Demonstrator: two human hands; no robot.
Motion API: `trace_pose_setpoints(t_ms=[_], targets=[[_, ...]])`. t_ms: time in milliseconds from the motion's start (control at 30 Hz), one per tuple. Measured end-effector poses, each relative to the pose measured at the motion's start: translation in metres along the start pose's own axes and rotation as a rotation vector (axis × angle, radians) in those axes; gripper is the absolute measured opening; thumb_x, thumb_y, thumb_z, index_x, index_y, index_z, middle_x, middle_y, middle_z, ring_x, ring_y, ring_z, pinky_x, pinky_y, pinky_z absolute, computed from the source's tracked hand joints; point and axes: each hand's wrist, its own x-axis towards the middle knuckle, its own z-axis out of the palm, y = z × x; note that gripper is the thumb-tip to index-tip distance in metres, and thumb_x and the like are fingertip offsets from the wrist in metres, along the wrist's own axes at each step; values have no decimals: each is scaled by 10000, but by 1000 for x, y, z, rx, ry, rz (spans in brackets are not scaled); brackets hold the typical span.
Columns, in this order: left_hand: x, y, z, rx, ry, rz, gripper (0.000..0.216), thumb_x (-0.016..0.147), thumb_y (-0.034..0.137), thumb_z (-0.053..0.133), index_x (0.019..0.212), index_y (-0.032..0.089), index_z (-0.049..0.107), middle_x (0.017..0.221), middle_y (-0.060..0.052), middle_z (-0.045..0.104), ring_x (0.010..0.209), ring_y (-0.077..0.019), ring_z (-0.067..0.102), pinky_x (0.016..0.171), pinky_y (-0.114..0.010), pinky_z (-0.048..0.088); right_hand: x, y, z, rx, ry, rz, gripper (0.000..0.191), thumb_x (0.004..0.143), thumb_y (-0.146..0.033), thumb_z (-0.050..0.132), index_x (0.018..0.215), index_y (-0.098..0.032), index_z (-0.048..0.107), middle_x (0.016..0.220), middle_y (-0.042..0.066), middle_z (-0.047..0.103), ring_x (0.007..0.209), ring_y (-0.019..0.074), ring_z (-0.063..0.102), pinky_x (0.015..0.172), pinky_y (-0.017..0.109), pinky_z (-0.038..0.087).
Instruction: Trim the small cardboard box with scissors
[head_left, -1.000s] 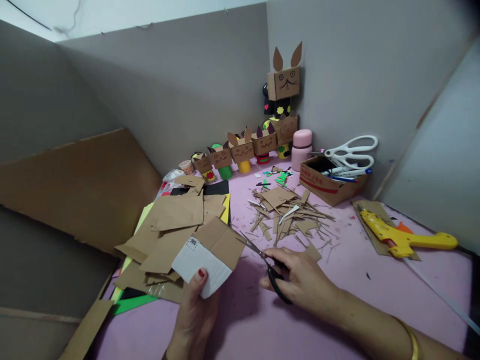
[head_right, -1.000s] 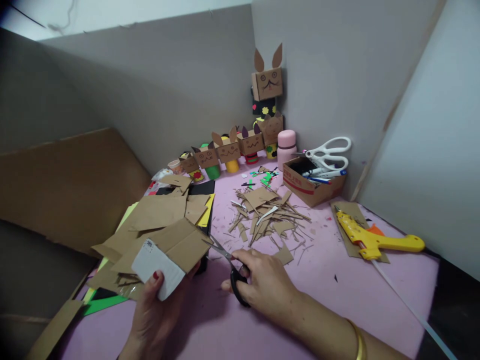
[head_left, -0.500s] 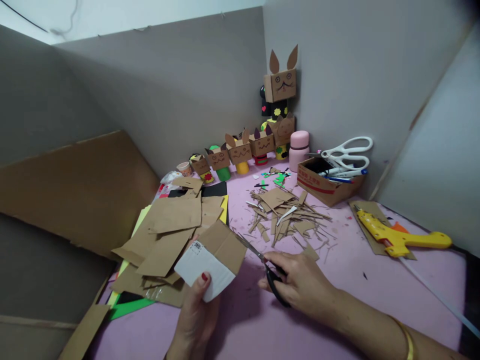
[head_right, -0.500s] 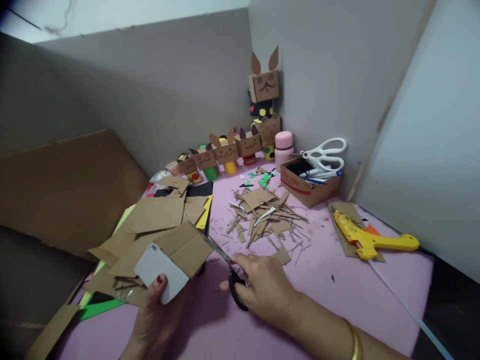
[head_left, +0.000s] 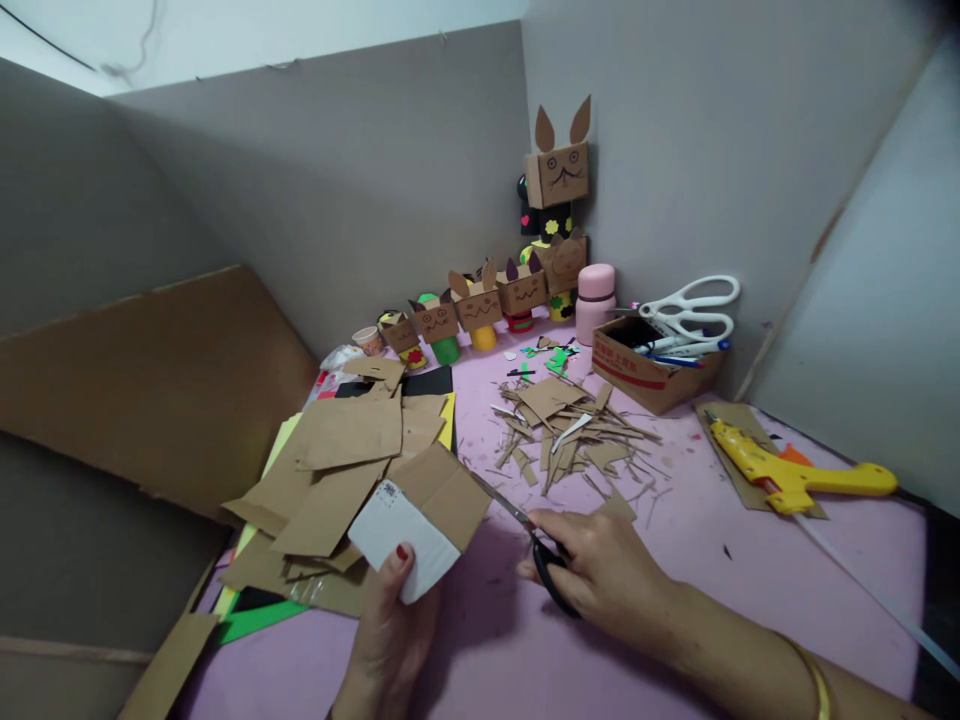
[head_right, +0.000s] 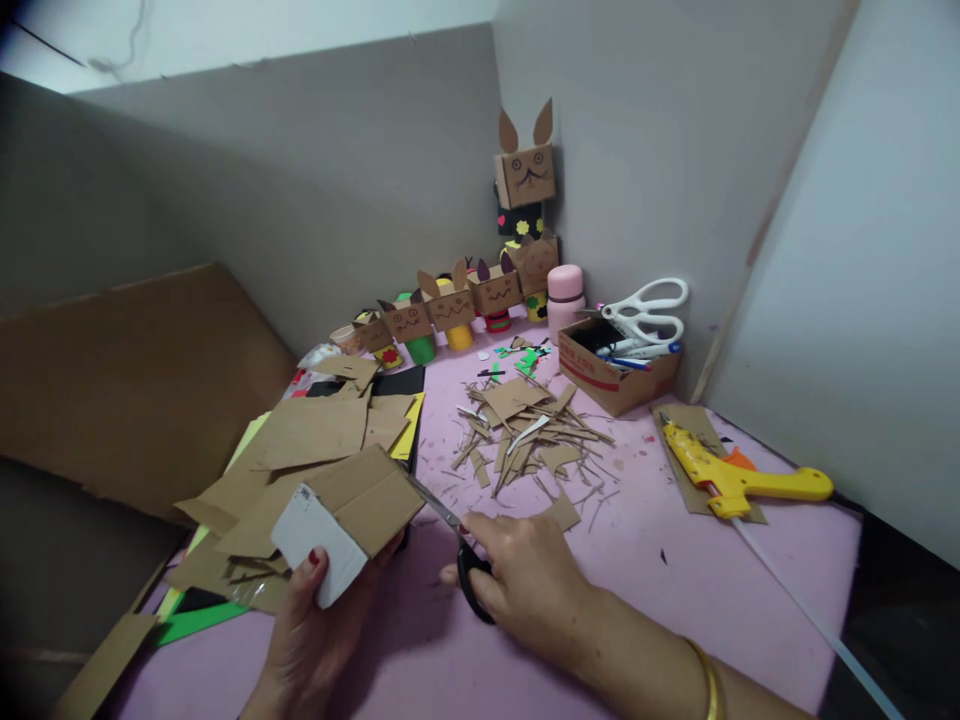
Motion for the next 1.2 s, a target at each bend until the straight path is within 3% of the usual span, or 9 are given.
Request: trace_pose_setpoints(t_ms=[600, 800, 1200], targets=[[1, 3, -6, -55, -39, -70, 844, 498, 246, 857, 1272, 325, 528, 1035, -29, 757, 777, -220, 729, 686, -252, 600, 1, -1, -5, 101, 10, 48, 154, 732, -338, 676, 814, -218, 625, 609, -51, 519, 553, 121, 450, 531, 212, 291], [-1, 1, -11, -59, -51, -97, 834, 510, 255, 853, 1275, 319, 528, 1016, -31, 763, 805, -237, 728, 783, -301, 586, 1, -2, -5, 210, -35, 84, 133, 706, -295, 686, 797, -227, 617, 565, -76, 451, 534, 110, 406, 500, 207, 272], [-1, 1, -6, -34, -36, -63, 718, 474, 280, 870, 1149, 326, 630, 989, -21, 769, 783, -228, 733, 738, -282, 601, 2, -2, -7, 91, 4, 33, 157, 733, -344, 673, 752, -212, 590, 611, -50, 493, 569, 125, 440, 543, 221, 280]])
